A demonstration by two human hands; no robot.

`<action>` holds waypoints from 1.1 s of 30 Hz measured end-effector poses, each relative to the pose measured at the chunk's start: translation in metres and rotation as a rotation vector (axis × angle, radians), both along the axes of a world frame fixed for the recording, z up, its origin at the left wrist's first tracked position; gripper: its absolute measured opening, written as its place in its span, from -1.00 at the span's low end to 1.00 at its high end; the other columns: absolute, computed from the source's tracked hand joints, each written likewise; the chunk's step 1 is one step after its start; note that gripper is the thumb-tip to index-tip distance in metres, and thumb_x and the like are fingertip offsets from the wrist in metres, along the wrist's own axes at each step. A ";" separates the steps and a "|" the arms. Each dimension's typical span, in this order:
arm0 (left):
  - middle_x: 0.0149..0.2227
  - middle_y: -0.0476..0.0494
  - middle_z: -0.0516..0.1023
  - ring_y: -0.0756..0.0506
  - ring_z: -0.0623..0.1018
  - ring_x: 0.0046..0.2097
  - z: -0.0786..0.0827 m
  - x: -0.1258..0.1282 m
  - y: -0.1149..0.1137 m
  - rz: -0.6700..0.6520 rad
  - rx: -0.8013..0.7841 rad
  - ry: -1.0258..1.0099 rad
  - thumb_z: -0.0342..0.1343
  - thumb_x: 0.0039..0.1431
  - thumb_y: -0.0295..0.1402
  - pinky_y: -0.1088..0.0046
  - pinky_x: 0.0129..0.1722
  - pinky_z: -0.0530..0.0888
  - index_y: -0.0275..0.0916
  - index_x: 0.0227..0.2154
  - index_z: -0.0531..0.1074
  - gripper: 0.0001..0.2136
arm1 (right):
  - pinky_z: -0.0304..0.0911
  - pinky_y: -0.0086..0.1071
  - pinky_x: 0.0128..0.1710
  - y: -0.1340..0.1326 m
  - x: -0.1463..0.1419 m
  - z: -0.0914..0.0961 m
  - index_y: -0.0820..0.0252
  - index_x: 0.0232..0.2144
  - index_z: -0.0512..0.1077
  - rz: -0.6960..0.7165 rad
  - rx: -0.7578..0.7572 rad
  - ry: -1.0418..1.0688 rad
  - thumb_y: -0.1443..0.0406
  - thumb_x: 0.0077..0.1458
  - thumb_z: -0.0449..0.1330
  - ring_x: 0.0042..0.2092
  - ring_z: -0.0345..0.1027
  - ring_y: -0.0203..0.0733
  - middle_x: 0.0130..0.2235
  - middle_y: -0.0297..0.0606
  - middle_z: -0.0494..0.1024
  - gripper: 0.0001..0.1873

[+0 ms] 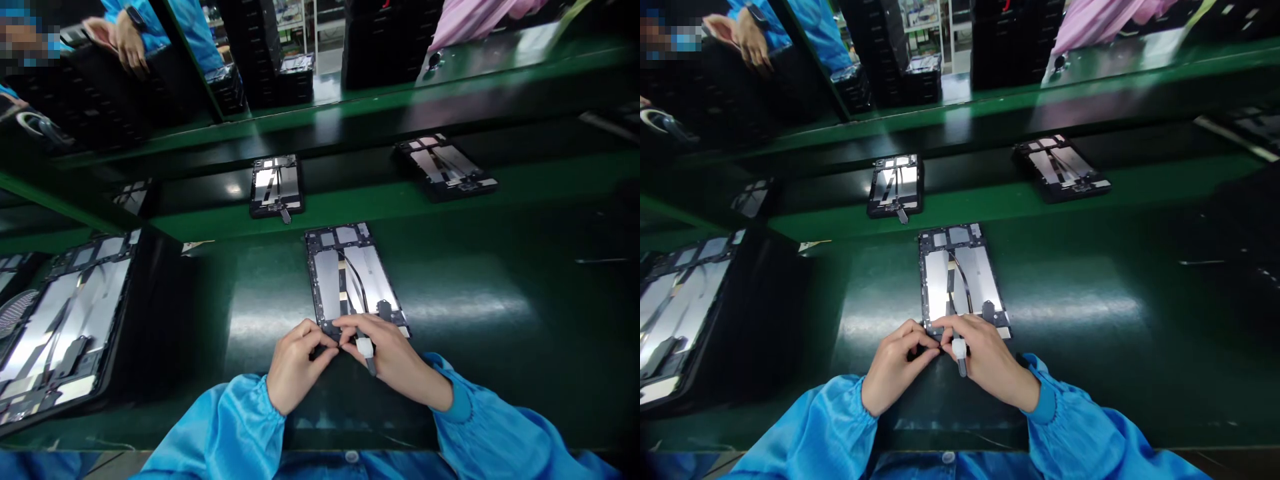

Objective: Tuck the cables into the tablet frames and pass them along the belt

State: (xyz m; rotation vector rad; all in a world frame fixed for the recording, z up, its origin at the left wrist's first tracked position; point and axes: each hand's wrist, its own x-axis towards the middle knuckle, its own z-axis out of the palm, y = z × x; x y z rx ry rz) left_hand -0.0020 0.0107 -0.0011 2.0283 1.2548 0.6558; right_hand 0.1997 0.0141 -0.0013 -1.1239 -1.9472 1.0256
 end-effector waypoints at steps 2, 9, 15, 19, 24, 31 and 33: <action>-0.32 -0.03 0.44 0.02 0.47 -0.33 0.000 -0.001 -0.003 -0.018 0.094 0.060 0.14 0.27 -0.38 0.55 -0.37 0.42 -0.18 -0.31 0.52 -0.93 | 0.30 -0.22 -0.12 -0.001 -0.002 -0.002 0.01 0.06 0.33 -0.006 0.020 -0.004 0.55 0.16 0.14 -0.16 0.42 -0.10 -0.26 -0.33 0.55 -0.52; -0.10 -0.14 0.52 -0.05 0.46 -0.21 -0.005 -0.018 -0.012 -0.185 0.567 0.350 -0.03 0.36 -0.47 0.45 -0.29 0.45 -0.23 0.02 0.42 -0.75 | 0.30 -0.17 -0.13 -0.007 -0.003 -0.013 0.04 0.10 0.28 0.005 0.097 -0.024 0.62 0.10 0.04 -0.15 0.38 -0.06 -0.23 -0.26 0.52 -0.42; -0.07 -0.17 0.53 -0.06 0.46 -0.18 -0.006 -0.022 -0.011 -0.208 0.660 0.375 -0.03 0.35 -0.51 0.42 -0.24 0.47 -0.28 0.02 0.42 -0.75 | 0.32 -0.16 -0.16 -0.006 -0.002 -0.013 0.04 0.11 0.26 0.010 0.106 -0.036 0.63 0.09 0.03 -0.18 0.37 -0.05 -0.24 -0.25 0.51 -0.39; -0.07 -0.15 0.53 -0.06 0.46 -0.19 -0.005 -0.022 -0.009 -0.222 0.673 0.378 -0.04 0.36 -0.48 0.43 -0.26 0.47 -0.23 0.01 0.44 -0.75 | 0.34 -0.17 -0.14 -0.007 0.000 -0.014 0.04 0.12 0.25 0.008 0.083 -0.018 0.62 0.12 0.05 -0.15 0.38 -0.06 -0.23 -0.26 0.52 -0.41; -0.05 -0.14 0.52 -0.08 0.46 -0.17 -0.007 -0.026 -0.006 -0.273 0.680 0.394 -0.04 0.36 -0.48 0.42 -0.25 0.47 -0.21 0.06 0.41 -0.73 | 0.38 -0.18 -0.13 -0.005 -0.001 -0.015 0.04 0.12 0.28 -0.011 0.089 -0.029 0.55 0.19 0.06 -0.15 0.42 -0.07 -0.24 -0.25 0.54 -0.49; -0.06 -0.17 0.48 -0.08 0.47 -0.19 -0.013 -0.021 -0.011 -0.238 0.630 0.454 -0.05 0.35 -0.49 0.41 -0.29 0.47 -0.17 0.10 0.36 -0.69 | 0.44 -0.29 -0.21 -0.009 0.015 0.003 -0.01 0.15 0.34 -0.015 0.011 0.115 0.34 0.33 0.04 -0.25 0.48 -0.17 -0.26 -0.27 0.55 -0.62; -0.05 -0.18 0.46 -0.08 0.46 -0.20 -0.014 -0.020 -0.013 -0.221 0.584 0.452 -0.03 0.34 -0.49 0.40 -0.29 0.47 -0.16 0.11 0.35 -0.68 | 0.45 -0.37 -0.31 -0.016 0.021 0.006 -0.02 0.14 0.37 -0.024 -0.102 0.173 0.29 0.35 0.02 -0.30 0.46 -0.23 -0.21 -0.24 0.51 -0.64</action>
